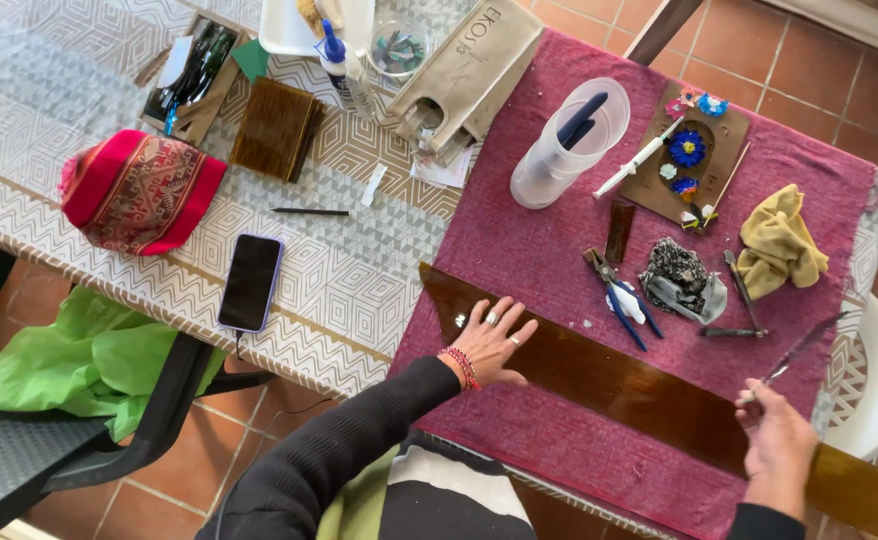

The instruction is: Marking amber glass tiles using a green template and a marker for precise cutting.

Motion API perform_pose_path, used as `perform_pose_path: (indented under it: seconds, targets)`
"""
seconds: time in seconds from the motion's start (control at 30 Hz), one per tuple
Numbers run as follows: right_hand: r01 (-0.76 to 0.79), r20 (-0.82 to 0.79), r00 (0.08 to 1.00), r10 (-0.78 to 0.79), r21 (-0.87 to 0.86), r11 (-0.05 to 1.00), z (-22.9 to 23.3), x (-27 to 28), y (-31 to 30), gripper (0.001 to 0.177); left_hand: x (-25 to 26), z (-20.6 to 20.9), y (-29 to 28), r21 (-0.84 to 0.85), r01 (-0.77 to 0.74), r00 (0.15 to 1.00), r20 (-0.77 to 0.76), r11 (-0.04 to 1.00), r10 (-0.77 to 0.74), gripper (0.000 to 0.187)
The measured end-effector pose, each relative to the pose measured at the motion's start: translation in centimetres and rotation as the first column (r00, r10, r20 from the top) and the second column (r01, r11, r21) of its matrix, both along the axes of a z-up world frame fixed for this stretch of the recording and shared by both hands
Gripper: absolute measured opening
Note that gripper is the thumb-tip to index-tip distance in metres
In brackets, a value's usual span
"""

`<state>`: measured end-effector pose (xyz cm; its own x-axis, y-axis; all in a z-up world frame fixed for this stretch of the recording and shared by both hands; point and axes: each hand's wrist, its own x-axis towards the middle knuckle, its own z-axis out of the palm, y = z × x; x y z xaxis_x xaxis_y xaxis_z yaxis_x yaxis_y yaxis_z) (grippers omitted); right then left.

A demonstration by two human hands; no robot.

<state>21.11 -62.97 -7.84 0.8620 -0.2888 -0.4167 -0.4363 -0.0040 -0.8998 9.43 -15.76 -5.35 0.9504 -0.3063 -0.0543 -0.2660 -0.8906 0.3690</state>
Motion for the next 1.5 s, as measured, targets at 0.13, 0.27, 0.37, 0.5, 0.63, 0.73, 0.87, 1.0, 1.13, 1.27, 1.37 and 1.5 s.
perform_pose_path:
  seconds: [0.13,0.27,0.37,0.5,0.63,0.73,0.87,1.0,1.13,1.27,1.37,1.5]
  targets:
    - [-0.100,0.199,0.968,0.151,-0.246,0.964,7.1,-7.8,16.1,0.030,-0.6,1.3,-2.0,-0.672,-0.136,0.986,-0.165,0.728,0.032,0.102]
    - [-0.132,0.294,0.785,0.545,-0.780,0.611,18.1,-12.1,32.0,0.041,0.6,6.8,0.8,-0.918,-0.366,0.921,-0.334,-0.151,-0.199,0.067]
    - [-0.005,0.378,0.660,0.649,-0.862,0.507,19.9,-12.7,38.9,0.046,0.3,9.4,5.2,-0.885,-0.358,0.930,-0.367,-0.298,-0.028,0.044]
    - [0.021,0.449,0.566,0.691,-0.846,0.533,22.1,-13.3,45.1,0.063,-0.3,13.0,11.7,-0.849,-0.354,0.911,-0.408,-0.392,0.060,0.027]
    - [0.070,0.531,0.428,0.731,-0.826,0.559,23.8,-14.2,48.6,0.075,-1.0,16.8,17.3,-0.872,-0.278,0.927,-0.353,-0.402,0.124,0.027]
    - [-0.039,0.532,0.416,0.737,-0.800,0.599,23.2,-15.0,50.2,0.072,-1.3,17.3,21.2,-0.932,-0.211,0.929,-0.285,-0.294,0.237,0.027]
    - [-0.252,0.464,0.360,0.809,-0.787,0.563,21.5,-16.9,52.0,0.053,-0.7,17.3,26.1,-0.964,-0.216,0.944,-0.246,-0.154,0.219,0.036]
    - [-0.507,0.292,0.295,0.910,-0.759,0.408,19.3,-19.3,53.0,0.043,-0.3,18.5,29.5,-0.975,-0.214,0.949,-0.223,-0.066,0.224,0.038]
    - [-0.528,0.288,0.202,0.936,-0.773,0.352,20.0,-20.1,54.3,0.039,-0.2,19.8,31.4,-0.976,-0.212,0.950,-0.217,-0.049,0.225,0.037]
    - [-0.524,0.263,0.191,0.946,-0.788,0.325,19.8,-20.0,55.1,0.039,-0.5,20.6,32.6,-0.980,-0.196,0.958,-0.197,-0.025,0.207,0.037]
    - [-0.529,0.242,0.209,0.947,-0.787,0.318,19.5,-20.0,55.6,0.040,-0.7,20.0,33.4,-0.979,-0.201,0.954,-0.187,0.036,0.232,0.036]
    - [-0.561,0.176,0.221,0.959,-0.782,0.272,19.2,-20.0,56.1,0.040,-0.8,20.4,34.2,-0.977,-0.206,0.958,-0.191,0.050,0.214,0.037]
